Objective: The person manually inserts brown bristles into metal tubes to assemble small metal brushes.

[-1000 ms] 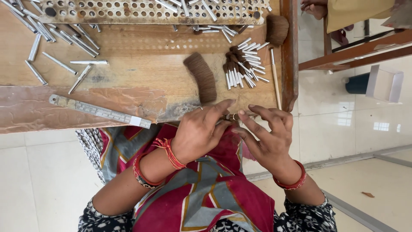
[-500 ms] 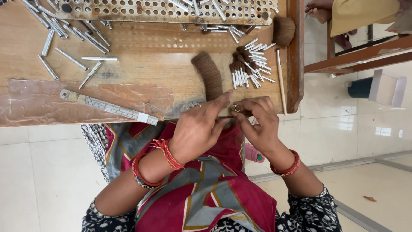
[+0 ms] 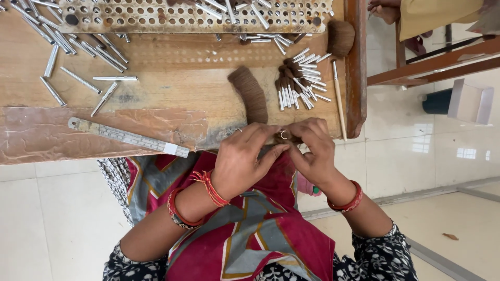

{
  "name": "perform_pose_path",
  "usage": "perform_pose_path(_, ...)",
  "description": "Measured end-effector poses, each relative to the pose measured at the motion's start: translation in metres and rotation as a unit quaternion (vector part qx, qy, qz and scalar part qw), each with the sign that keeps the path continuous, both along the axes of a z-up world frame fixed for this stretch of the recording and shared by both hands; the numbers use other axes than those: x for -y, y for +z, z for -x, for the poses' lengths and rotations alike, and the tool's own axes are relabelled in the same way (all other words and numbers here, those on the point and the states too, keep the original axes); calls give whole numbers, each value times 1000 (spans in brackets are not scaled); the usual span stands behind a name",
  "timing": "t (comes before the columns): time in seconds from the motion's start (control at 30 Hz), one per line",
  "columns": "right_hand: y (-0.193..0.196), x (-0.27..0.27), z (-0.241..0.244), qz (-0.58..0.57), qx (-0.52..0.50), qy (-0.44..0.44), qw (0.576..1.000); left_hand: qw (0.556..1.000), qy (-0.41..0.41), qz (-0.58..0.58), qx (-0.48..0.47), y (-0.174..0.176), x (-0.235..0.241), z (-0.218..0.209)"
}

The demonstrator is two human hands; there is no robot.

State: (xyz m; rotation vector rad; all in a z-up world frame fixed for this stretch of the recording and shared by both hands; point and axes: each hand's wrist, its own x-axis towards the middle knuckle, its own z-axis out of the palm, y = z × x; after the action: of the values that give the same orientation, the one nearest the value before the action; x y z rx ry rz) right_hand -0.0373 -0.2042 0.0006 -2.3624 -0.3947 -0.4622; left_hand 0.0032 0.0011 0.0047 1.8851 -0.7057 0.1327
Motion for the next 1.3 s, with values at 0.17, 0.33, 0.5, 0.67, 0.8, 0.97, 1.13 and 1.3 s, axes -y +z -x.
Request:
perform_pose_path(0.17,-5,0,3,6,-9,-7,1000,1000,5,2,-8,-2,1,2)
perform_pose_path(0.33,-1,-1,-1,-2,-16,-2,1000,1000,11,4,-6,-2,2,0)
perform_pose_path(0.5,0,-1,0,6,-20,-7,1000,1000,12,8,-6,-3,3,0)
perform_pose_path(0.67,-1,-1,1,13,-21,-14,1000,1000,23,9,-2,-4,4,1)
perform_pose_path(0.8,-1,-2,-3,11,-35,-11,999,1000,27,9,9,-6,5,-2)
perform_pose_path(0.97,11,0,-4,22,-64,0,998,999,32,-4,18,-13,8,1)
perform_pose_path(1.13,37,4,-6,-24,-180,10,983,999,36,-22,20,-17,9,3)
perform_pose_path(1.3,37,-2,-5,-114,-214,-10,970,998,37,-24,32,-22,9,4)
